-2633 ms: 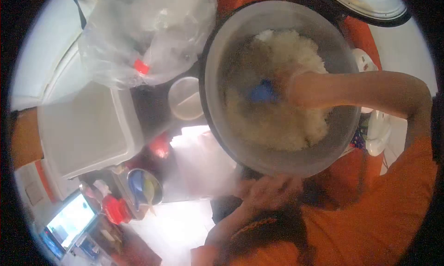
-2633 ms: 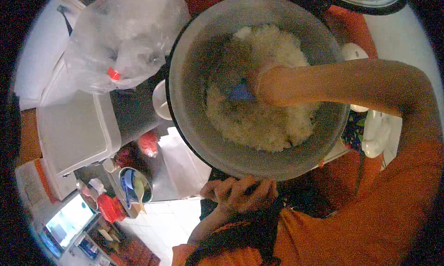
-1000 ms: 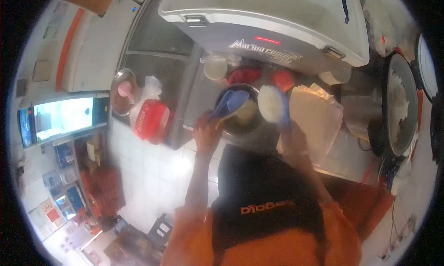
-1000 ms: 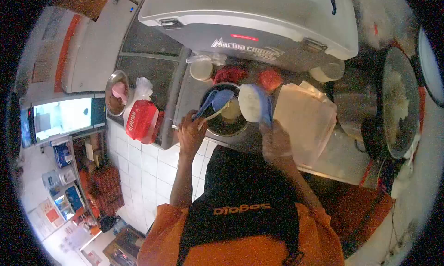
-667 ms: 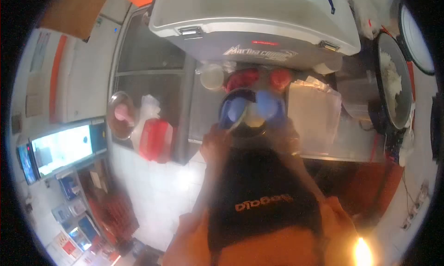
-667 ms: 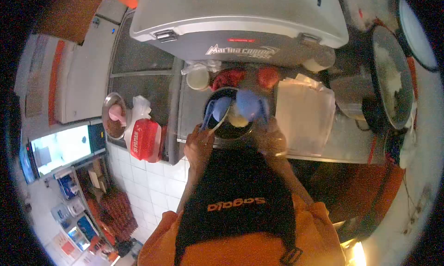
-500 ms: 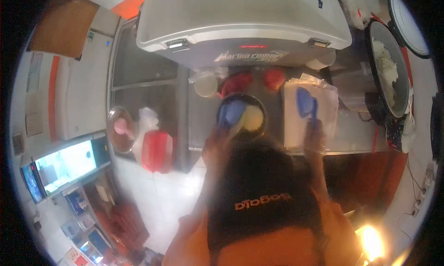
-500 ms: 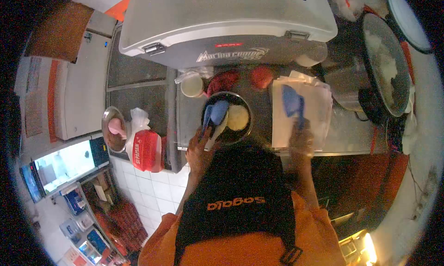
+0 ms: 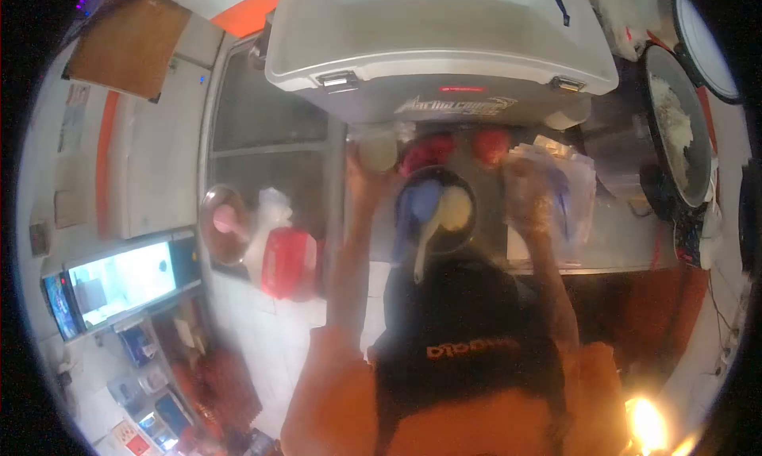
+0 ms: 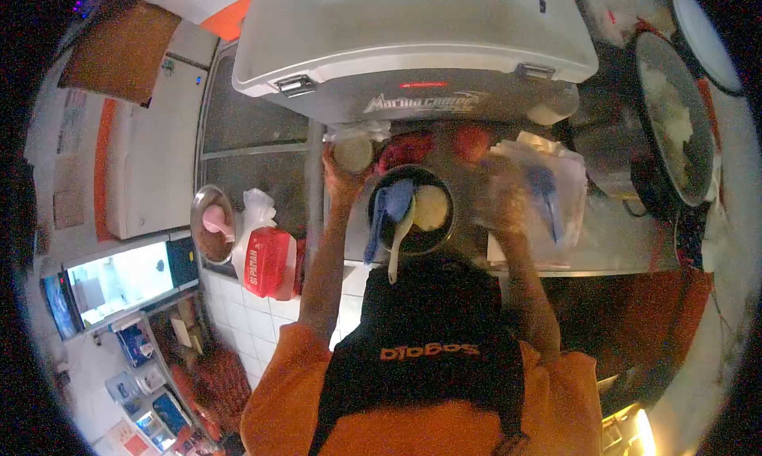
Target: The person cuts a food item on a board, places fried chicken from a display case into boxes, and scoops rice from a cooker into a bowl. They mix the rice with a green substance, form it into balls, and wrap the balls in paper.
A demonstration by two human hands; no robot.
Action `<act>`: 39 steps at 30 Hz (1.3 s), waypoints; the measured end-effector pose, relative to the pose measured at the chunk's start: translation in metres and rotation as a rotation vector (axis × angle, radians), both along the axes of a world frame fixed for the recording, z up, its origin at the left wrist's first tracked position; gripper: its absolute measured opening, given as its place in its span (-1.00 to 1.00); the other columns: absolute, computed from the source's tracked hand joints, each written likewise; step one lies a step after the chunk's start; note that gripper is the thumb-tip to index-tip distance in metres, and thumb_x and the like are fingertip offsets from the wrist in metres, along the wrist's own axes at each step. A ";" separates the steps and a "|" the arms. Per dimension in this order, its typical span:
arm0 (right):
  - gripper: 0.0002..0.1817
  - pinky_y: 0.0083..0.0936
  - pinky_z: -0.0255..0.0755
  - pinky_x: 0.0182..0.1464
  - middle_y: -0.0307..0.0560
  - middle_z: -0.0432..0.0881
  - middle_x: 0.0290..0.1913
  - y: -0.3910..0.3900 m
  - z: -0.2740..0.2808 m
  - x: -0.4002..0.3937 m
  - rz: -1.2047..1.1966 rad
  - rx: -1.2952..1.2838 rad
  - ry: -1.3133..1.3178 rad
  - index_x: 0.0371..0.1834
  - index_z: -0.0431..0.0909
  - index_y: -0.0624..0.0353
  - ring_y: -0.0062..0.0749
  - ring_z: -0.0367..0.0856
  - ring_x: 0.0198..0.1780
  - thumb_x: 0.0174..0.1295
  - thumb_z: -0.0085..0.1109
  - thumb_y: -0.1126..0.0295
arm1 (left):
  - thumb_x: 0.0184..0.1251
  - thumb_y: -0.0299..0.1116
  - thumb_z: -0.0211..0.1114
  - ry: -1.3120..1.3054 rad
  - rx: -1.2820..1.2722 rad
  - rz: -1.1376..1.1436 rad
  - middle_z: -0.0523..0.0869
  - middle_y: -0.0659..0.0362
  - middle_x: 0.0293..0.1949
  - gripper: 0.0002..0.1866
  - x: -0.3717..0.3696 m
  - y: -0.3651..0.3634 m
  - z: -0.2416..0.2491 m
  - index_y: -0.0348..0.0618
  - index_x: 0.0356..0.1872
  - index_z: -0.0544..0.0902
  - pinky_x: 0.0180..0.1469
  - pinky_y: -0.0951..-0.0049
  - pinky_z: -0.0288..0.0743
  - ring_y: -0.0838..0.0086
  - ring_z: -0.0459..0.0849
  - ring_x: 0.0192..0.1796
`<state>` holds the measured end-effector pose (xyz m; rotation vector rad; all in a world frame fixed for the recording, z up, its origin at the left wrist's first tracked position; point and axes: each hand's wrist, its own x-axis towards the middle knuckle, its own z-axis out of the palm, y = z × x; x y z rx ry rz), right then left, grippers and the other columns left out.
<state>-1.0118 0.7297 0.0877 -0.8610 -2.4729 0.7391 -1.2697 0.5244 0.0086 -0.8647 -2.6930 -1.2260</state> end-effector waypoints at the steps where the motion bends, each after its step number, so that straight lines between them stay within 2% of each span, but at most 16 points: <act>1: -0.69 -0.30 0.43 0.23 0.00 0.64 0.03 -0.013 0.011 -0.039 0.099 -0.144 0.008 0.12 0.54 0.23 -0.19 0.59 0.14 0.35 0.13 0.38 | -0.22 -0.18 0.72 -0.037 0.041 0.016 0.41 -0.13 0.33 0.14 0.002 0.004 0.000 -0.20 0.42 0.18 0.24 0.11 0.49 0.00 0.51 0.27; 4: -0.56 -0.17 0.46 0.25 0.10 0.64 0.12 -0.060 -0.012 -0.125 0.545 0.103 0.277 0.10 0.60 0.22 -0.02 0.60 0.18 0.19 0.22 0.25 | -0.24 -0.17 0.72 -0.248 0.227 0.033 0.38 -0.10 0.35 0.15 0.011 -0.002 0.013 -0.22 0.42 0.18 0.32 0.12 0.42 0.03 0.47 0.31; 6: -0.39 -0.13 0.45 0.26 0.21 0.63 0.12 -0.099 0.031 -0.164 0.497 -0.029 -0.090 0.15 0.52 0.36 0.04 0.59 0.17 0.17 0.27 0.09 | -0.22 -0.20 0.71 -0.446 0.413 0.025 0.37 -0.06 0.36 0.12 0.013 -0.032 0.013 -0.22 0.41 0.20 0.36 0.15 0.37 0.10 0.44 0.33; 8: -0.28 -0.10 0.46 0.24 0.26 0.62 0.07 -0.122 0.047 -0.177 0.590 -0.045 -0.201 0.16 0.47 0.41 0.08 0.60 0.14 0.16 0.28 -0.03 | -0.19 -0.24 0.69 -0.479 0.576 0.116 0.37 -0.02 0.36 0.08 0.020 -0.060 0.008 -0.22 0.41 0.22 0.40 0.18 0.31 0.17 0.41 0.36; 11: -0.11 -0.06 0.46 0.23 0.32 0.60 0.01 -0.139 0.027 -0.182 0.747 0.022 -0.303 0.14 0.42 0.48 0.15 0.60 0.10 0.09 0.31 -0.21 | -0.15 -0.26 0.67 -0.248 0.450 0.047 0.41 -0.04 0.32 0.05 0.034 -0.097 0.035 -0.23 0.41 0.24 0.36 0.20 0.36 0.18 0.45 0.32; 14: 0.03 -0.03 0.47 0.18 0.38 0.56 -0.04 -0.145 0.044 -0.174 0.727 -0.089 -0.154 0.06 0.42 0.52 0.23 0.59 0.05 -0.09 0.38 -0.36 | -0.05 -0.35 0.61 -0.075 0.315 -0.015 0.56 -0.06 0.18 -0.09 0.053 -0.112 0.087 -0.29 0.37 0.31 0.20 0.23 0.51 0.19 0.59 0.18; 15: 0.08 -0.02 0.48 0.16 0.40 0.54 -0.05 -0.146 0.059 -0.169 0.682 -0.165 -0.070 0.02 0.42 0.53 0.25 0.58 0.03 -0.17 0.41 -0.40 | -0.09 -0.36 0.63 -0.173 0.288 -0.023 0.56 -0.07 0.18 -0.06 0.057 -0.115 0.102 -0.28 0.37 0.32 0.20 0.23 0.52 0.18 0.59 0.18; 16: 0.14 -0.04 0.47 0.15 0.44 0.50 -0.02 -0.148 0.066 -0.164 0.666 -0.250 -0.068 0.00 0.41 0.55 0.29 0.55 0.03 -0.30 0.48 -0.41 | -0.14 -0.37 0.65 -0.270 0.264 -0.034 0.57 -0.07 0.18 -0.04 0.059 -0.117 0.116 -0.27 0.37 0.33 0.20 0.23 0.52 0.17 0.60 0.18; 21: 0.08 -0.02 0.42 0.20 0.40 0.47 0.00 -0.130 0.093 -0.133 0.674 -0.250 0.104 0.09 0.38 0.52 0.25 0.49 0.07 -0.21 0.49 -0.31 | -0.38 -0.31 0.74 -0.646 0.296 -0.247 0.55 -0.05 0.26 0.13 0.060 -0.093 0.180 -0.19 0.41 0.33 0.20 0.30 0.54 0.27 0.58 0.26; 22: 0.07 -0.02 0.41 0.22 0.39 0.47 0.00 -0.127 0.103 -0.122 0.660 -0.258 0.146 0.10 0.37 0.51 0.24 0.49 0.07 -0.20 0.50 -0.28 | -0.39 -0.31 0.74 -0.559 0.178 -0.315 0.57 -0.01 0.28 0.13 0.058 -0.091 0.185 -0.15 0.41 0.36 0.28 0.29 0.48 0.32 0.54 0.31; 26: -0.03 -0.01 0.44 0.17 0.36 0.46 0.00 -0.116 0.137 -0.073 0.516 -0.302 0.026 0.13 0.38 0.40 0.21 0.49 0.04 -0.19 0.56 -0.14 | -0.31 -0.17 0.69 -0.829 0.196 -0.374 0.59 0.05 0.24 0.06 0.078 -0.058 0.209 -0.22 0.38 0.41 0.33 0.31 0.41 0.33 0.55 0.27; 30: -0.06 -0.01 0.50 0.09 0.35 0.45 0.00 -0.124 0.153 -0.033 0.255 -0.435 -0.312 0.17 0.37 0.32 0.24 0.50 0.08 -0.20 0.59 -0.07 | -0.31 -0.16 0.70 -0.944 0.151 -0.628 0.57 0.03 0.26 0.10 0.097 -0.047 0.212 -0.21 0.40 0.36 0.35 0.30 0.38 0.31 0.54 0.29; 32: -0.07 0.00 0.52 0.06 0.34 0.45 -0.01 -0.125 0.156 -0.013 0.217 -0.434 -0.371 0.17 0.37 0.29 0.27 0.50 0.08 -0.19 0.58 -0.07 | -0.31 -0.15 0.70 -0.993 0.139 -0.794 0.56 0.02 0.27 0.12 0.107 -0.042 0.207 -0.21 0.41 0.33 0.36 0.29 0.37 0.30 0.53 0.31; 34: -0.09 0.01 0.53 0.04 0.32 0.45 -0.03 -0.119 0.148 0.016 0.334 -0.278 -0.256 0.16 0.38 0.28 0.29 0.51 0.08 -0.17 0.57 -0.09 | -0.31 -0.14 0.70 -1.031 0.128 -0.933 0.55 0.01 0.28 0.14 0.116 -0.037 0.203 -0.21 0.43 0.30 0.37 0.29 0.36 0.29 0.52 0.32; 36: -0.08 0.00 0.52 0.05 0.31 0.45 -0.02 -0.124 0.144 0.033 0.249 -0.436 -0.213 0.16 0.38 0.28 0.29 0.51 0.07 -0.17 0.57 -0.11 | -0.31 -0.13 0.71 -1.066 0.109 -1.058 0.54 0.00 0.29 0.16 0.128 -0.033 0.199 -0.20 0.44 0.28 0.38 0.28 0.35 0.28 0.51 0.33; 39: -0.06 0.00 0.50 0.07 0.29 0.44 0.00 -0.126 0.148 0.047 0.306 -0.457 -0.267 0.17 0.39 0.26 0.27 0.50 0.07 -0.18 0.56 -0.14 | -0.32 -0.12 0.71 -1.114 0.084 -1.191 0.52 -0.01 0.31 0.19 0.137 -0.030 0.194 -0.20 0.46 0.24 0.39 0.27 0.33 0.26 0.49 0.34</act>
